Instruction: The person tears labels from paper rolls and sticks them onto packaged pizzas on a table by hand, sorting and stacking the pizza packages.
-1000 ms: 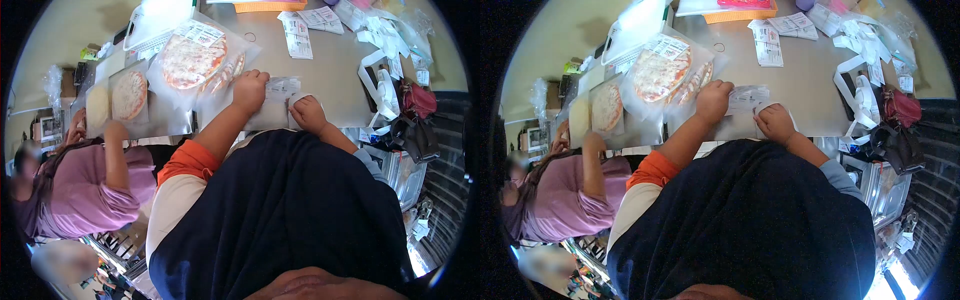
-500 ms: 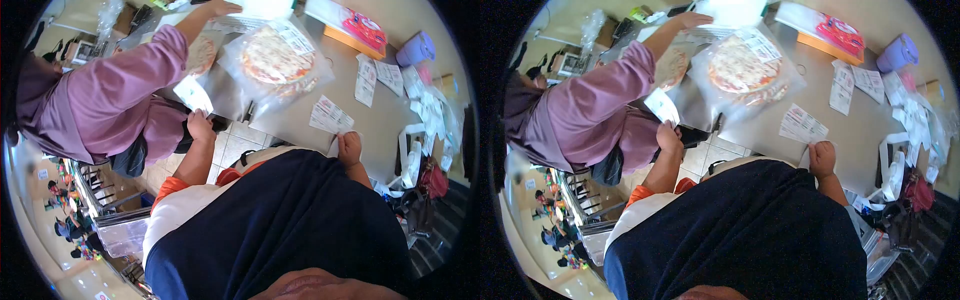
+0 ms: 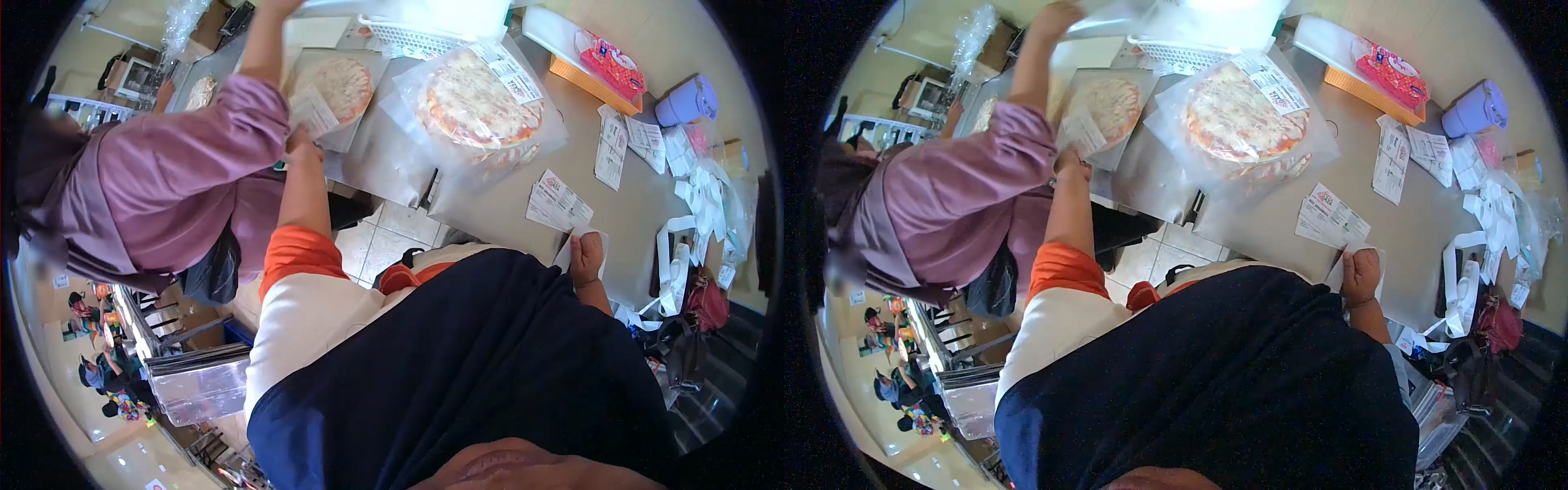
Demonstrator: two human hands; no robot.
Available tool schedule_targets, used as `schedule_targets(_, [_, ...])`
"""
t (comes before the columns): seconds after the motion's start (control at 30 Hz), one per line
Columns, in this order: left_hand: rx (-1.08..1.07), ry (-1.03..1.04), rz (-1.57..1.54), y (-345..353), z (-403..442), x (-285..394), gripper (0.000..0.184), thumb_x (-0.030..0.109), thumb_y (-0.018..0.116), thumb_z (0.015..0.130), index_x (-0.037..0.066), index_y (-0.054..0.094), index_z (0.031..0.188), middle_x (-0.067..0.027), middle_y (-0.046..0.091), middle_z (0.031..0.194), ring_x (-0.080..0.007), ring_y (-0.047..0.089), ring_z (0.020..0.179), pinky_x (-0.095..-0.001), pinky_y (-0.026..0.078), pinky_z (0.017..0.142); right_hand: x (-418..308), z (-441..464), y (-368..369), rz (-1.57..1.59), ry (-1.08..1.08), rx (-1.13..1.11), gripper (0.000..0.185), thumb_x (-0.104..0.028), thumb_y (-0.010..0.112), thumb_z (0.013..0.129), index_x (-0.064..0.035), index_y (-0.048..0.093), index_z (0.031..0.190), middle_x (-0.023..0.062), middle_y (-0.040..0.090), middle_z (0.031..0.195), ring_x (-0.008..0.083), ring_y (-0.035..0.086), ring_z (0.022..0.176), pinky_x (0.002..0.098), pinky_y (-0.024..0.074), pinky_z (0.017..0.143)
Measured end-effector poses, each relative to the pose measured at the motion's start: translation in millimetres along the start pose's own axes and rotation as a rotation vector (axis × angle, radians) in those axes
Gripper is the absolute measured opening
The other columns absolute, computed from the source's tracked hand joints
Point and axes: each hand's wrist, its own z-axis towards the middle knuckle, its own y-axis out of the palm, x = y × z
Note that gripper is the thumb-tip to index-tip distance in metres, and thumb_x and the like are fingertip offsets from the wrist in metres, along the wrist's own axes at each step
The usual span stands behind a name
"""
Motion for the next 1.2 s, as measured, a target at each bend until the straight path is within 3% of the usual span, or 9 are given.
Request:
schedule_targets(0.17, [-0.138,-0.054,-0.196,12.6,12.9,9.1,0.027,0.031,0.046,0.088,0.006,0.055,0.09,-0.0088,0.056,0.074,-0.0189,0.05,0.056,-0.0325,0.038,0.044,-7.0,1.4,-3.7,-0.042,0.008,-0.003,0.018,-0.011,0.054,0.084,0.0016,0.054,0.07,0.0148,0.047,0.065,0.0321,0.045,0.065,0.0396,0.0363,0.061])
schedule_targets(0.33, [-0.168,0.089,-0.44,-4.5,-14.1,-2.4,0.051,0.051,0.035,0.09,0.004,0.054,0.094,-0.0082,0.058,0.076,-0.0179,0.051,0.059,-0.0316,0.039,0.045,-16.0,8.2,-0.8,-0.025,-0.081,0.1,0.013,-0.007,0.057,0.08,0.0004,0.056,0.07,0.0153,0.052,0.067,0.034,0.048,0.065,0.0404,0.0386,0.061])
schedule_targets(0.47, [-0.223,0.657,0.176,3.2,4.7,20.7,0.023,0.023,0.05,0.09,0.002,0.057,0.083,-0.0047,0.057,0.07,-0.0127,0.047,0.055,-0.0271,0.036,0.048,-17.1,7.3,-1.4,0.045,-0.032,0.108,0.012,-0.008,0.057,0.081,0.0004,0.059,0.072,0.0147,0.053,0.069,0.0305,0.05,0.066,0.0381,0.0393,0.062])
schedule_targets(0.5, [-0.286,0.706,-0.103,11.4,-27.6,39.7,0.013,0.011,0.055,0.086,0.001,0.058,0.079,-0.0035,0.057,0.067,-0.0105,0.047,0.055,-0.0242,0.036,0.05,-14.4,5.8,-1.4,0.094,0.015,0.094,0.016,-0.009,0.056,0.082,0.0008,0.056,0.07,0.0149,0.05,0.067,0.0296,0.049,0.065,0.037,0.0385,0.061])
schedule_targets(0.57, [-0.261,0.931,0.12,16.3,-66.0,75.7,0.014,0.013,0.054,0.086,0.001,0.06,0.081,-0.0032,0.058,0.066,-0.0096,0.048,0.057,-0.0227,0.037,0.053,0.5,1.0,-0.9,0.088,0.081,0.051,0.019,-0.01,0.056,0.083,0.0009,0.053,0.068,0.0152,0.049,0.067,0.0297,0.048,0.065,0.0367,0.0379,0.06])
schedule_targets(0.7, [-0.45,0.981,0.191,15.4,-143.4,131.2,0.012,0.013,0.057,0.085,0.002,0.062,0.083,-0.0029,0.059,0.067,-0.0081,0.048,0.059,-0.0218,0.037,0.055,6.1,-0.2,-4.4,0.14,0.235,0.0,0.025,-0.015,0.058,0.083,0.0006,0.048,0.066,0.016,0.046,0.067,0.0306,0.047,0.065,0.0374,0.0376,0.06])
schedule_targets(0.83, [-0.624,0.923,-0.076,19.8,-212.5,159.3,0.016,0.013,0.053,0.088,-0.001,0.06,0.089,-0.0064,0.059,0.077,-0.0116,0.052,0.065,-0.0234,0.04,0.055,-5.0,11.4,-13.6,0.09,0.333,-0.092,0.031,-0.023,0.056,0.083,0.0008,0.047,0.065,0.0176,0.047,0.067,0.0329,0.048,0.067,0.04,0.0385,0.061])
schedule_targets(0.97, [-1.03,0.607,-0.393,46.0,-223.1,147.4,0.016,0.011,0.047,0.09,-0.003,0.056,0.093,-0.0085,0.059,0.083,-0.0147,0.055,0.067,-0.0244,0.046,0.061,-11.7,18.9,-18.8,0.054,0.351,-0.152,0.033,-0.027,0.053,0.083,0.0004,0.049,0.065,0.02,0.049,0.067,0.0361,0.049,0.069,0.042,0.039,0.062])
schedule_targets(1.2, [-0.825,0.331,0.076,89.0,-251.1,30.9,0.017,0.012,0.047,0.09,-0.002,0.056,0.087,-0.0046,0.054,0.063,-0.0135,0.052,0.055,-0.0222,0.042,0.054,-22.3,16.4,-18.0,0.028,0.354,-0.107,0.034,-0.028,0.052,0.084,0.0006,0.049,0.066,0.0198,0.05,0.069,0.0364,0.049,0.072,0.0428,0.0392,0.065])
